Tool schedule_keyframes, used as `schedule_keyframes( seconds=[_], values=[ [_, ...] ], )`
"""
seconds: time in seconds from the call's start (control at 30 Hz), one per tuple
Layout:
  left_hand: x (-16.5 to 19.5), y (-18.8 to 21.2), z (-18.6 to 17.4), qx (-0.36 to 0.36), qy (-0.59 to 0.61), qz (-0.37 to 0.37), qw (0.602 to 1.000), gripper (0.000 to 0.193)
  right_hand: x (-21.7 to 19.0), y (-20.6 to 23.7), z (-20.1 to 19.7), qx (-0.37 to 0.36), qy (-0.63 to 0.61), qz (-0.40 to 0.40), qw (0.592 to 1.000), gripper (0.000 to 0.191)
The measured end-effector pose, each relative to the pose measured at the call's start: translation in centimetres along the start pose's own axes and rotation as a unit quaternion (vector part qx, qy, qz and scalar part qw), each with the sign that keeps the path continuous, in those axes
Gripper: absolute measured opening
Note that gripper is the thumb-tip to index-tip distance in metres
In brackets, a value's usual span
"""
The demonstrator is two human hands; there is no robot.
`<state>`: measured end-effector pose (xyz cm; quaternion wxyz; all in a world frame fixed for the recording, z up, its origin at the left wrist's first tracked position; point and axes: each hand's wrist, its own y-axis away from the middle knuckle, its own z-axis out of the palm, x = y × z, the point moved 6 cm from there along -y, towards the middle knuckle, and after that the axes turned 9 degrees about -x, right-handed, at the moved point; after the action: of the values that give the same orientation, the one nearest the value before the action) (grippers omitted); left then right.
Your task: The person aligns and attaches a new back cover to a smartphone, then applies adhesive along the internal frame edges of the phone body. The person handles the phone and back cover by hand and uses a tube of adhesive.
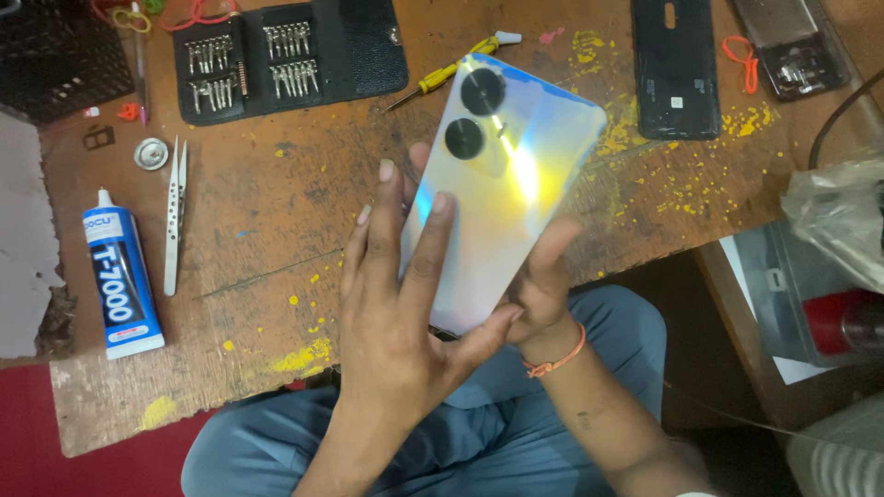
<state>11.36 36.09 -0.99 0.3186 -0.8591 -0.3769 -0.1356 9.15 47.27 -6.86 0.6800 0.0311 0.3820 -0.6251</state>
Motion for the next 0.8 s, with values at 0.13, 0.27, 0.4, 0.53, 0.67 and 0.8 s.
schedule_keyframes(
  seconds=[0.13, 0.27, 0.4, 0.53, 0.67, 0.8],
  values=[
    [0.6, 0.2, -0.1, 0.001, -0.020, -0.007, 1.000, 0.099, 0.3, 0.2, 0.0, -0.010, -0.058, -0.016, 0.998, 0.104],
    [0.9, 0.5, -0.2, 0.010, -0.031, -0.001, 0.999, 0.101, 0.4, 0.4, 0.2, -0.026, -0.073, -0.021, 0.997, 0.108],
    [0.9, 0.9, 0.1, 0.017, -0.038, 0.004, 0.999, 0.099, 0.5, 0.5, 0.2, -0.021, -0.094, -0.019, 0.995, 0.109],
    [0.9, 1.1, 0.5, 0.027, -0.053, 0.009, 0.998, 0.096, 0.4, 0.5, 0.5, -0.050, -0.141, -0.038, 0.988, 0.105],
    [1.4, 1.4, 0.6, 0.044, -0.084, 0.020, 0.995, 0.089, 0.3, 0.4, 0.4, -0.066, -0.134, -0.048, 0.988, 0.100],
    [1.7, 2.1, 0.2, 0.054, -0.110, 0.034, 0.992, 0.076, 0.4, 0.3, 0.8, -0.072, -0.145, -0.042, 0.986, 0.099]
  ],
)
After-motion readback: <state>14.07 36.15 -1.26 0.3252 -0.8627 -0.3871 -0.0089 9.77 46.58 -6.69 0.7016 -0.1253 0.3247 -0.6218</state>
